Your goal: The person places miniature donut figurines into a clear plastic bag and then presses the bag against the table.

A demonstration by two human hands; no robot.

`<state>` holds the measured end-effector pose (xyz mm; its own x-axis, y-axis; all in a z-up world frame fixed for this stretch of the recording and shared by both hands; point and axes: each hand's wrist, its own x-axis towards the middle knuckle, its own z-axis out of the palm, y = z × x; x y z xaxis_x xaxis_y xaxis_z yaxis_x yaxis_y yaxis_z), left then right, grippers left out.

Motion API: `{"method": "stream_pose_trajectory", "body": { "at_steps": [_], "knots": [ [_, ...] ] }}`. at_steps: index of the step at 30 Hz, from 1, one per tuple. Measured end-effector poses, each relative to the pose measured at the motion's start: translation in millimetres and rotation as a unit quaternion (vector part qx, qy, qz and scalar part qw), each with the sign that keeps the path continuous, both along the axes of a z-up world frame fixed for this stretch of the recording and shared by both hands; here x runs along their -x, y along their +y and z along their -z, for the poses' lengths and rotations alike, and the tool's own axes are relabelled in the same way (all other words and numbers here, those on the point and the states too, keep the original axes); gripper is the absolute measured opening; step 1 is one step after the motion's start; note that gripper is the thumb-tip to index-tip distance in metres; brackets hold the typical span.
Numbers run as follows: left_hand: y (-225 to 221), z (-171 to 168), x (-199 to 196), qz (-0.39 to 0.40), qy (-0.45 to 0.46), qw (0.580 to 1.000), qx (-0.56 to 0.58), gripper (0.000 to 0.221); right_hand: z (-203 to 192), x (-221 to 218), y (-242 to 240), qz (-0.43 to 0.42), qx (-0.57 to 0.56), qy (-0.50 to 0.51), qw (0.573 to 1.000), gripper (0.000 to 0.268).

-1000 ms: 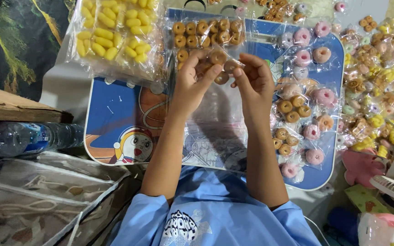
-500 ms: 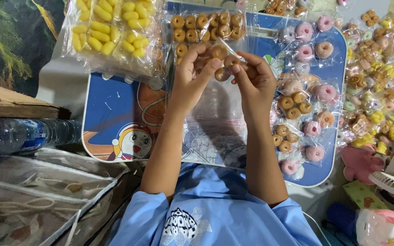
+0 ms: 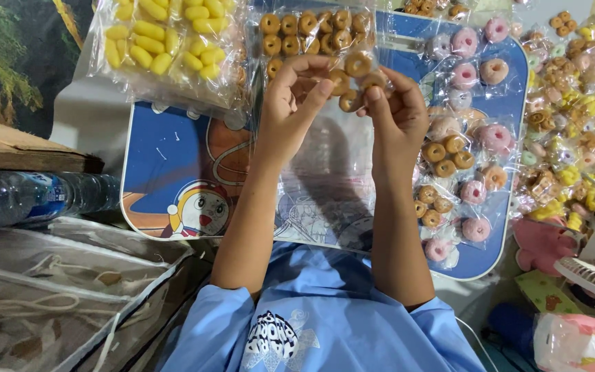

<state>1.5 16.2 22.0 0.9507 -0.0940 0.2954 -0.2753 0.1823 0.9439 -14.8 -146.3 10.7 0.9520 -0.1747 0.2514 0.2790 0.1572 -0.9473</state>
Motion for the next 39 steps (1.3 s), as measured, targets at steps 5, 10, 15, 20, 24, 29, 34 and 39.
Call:
{"method": "stream_pose_trajectory", "body": {
  "at_steps": [5, 10, 15, 20, 24, 29, 34, 39],
  "knots": [
    [1.1, 4.3, -2.0, 0.004, -0.023, 1.0, 0.012, 0.019, -9.3, 3.2, 2.0, 0.003, -0.013, 0.005, 1.0, 0.031],
    [0.9, 16.7, -6.6, -0.031, -0.054, 0.998, 0.008, 0.03, -5.3, 1.9, 0.1, -0.036, -0.051, 0.043, 0.997, 0.029],
    [4.6, 17.3, -2.6, -0.049, -0.076, 0.996, 0.011, 0.041, 10.3, -6.7, -11.0, 0.025, -0.219, 0.099, 0.97, 0.043],
    [4.3, 19.5, 1.0, -0.044, -0.128, 0.99, -0.048, 0.05, -3.1, -6.8, -9.2, 0.061, -0.346, 0.136, 0.926, 0.061],
    [4.5, -2.0, 19.4, -0.032, -0.155, 0.966, -0.205, 0.046, 3.5, -9.3, -12.9, 0.087, -0.404, 0.112, 0.904, 0.074],
    [6.9, 22.5, 57.7, 0.053, -0.157, 0.857, -0.489, 0.083, -6.4, -4.8, -9.7, 0.109, -0.405, 0.084, 0.904, 0.076],
    [7.6, 42.5, 64.5, -0.011, -0.198, 0.847, -0.494, 0.049, -3.0, -8.5, -14.9, 0.142, -0.402, 0.023, 0.904, 0.086],
    [9.7, 34.9, 62.2, -0.05, -0.227, 0.872, -0.431, 0.015, -25.8, 2.3, -22.6, 0.144, -0.39, 0.021, 0.909, 0.086]
  ]
}}
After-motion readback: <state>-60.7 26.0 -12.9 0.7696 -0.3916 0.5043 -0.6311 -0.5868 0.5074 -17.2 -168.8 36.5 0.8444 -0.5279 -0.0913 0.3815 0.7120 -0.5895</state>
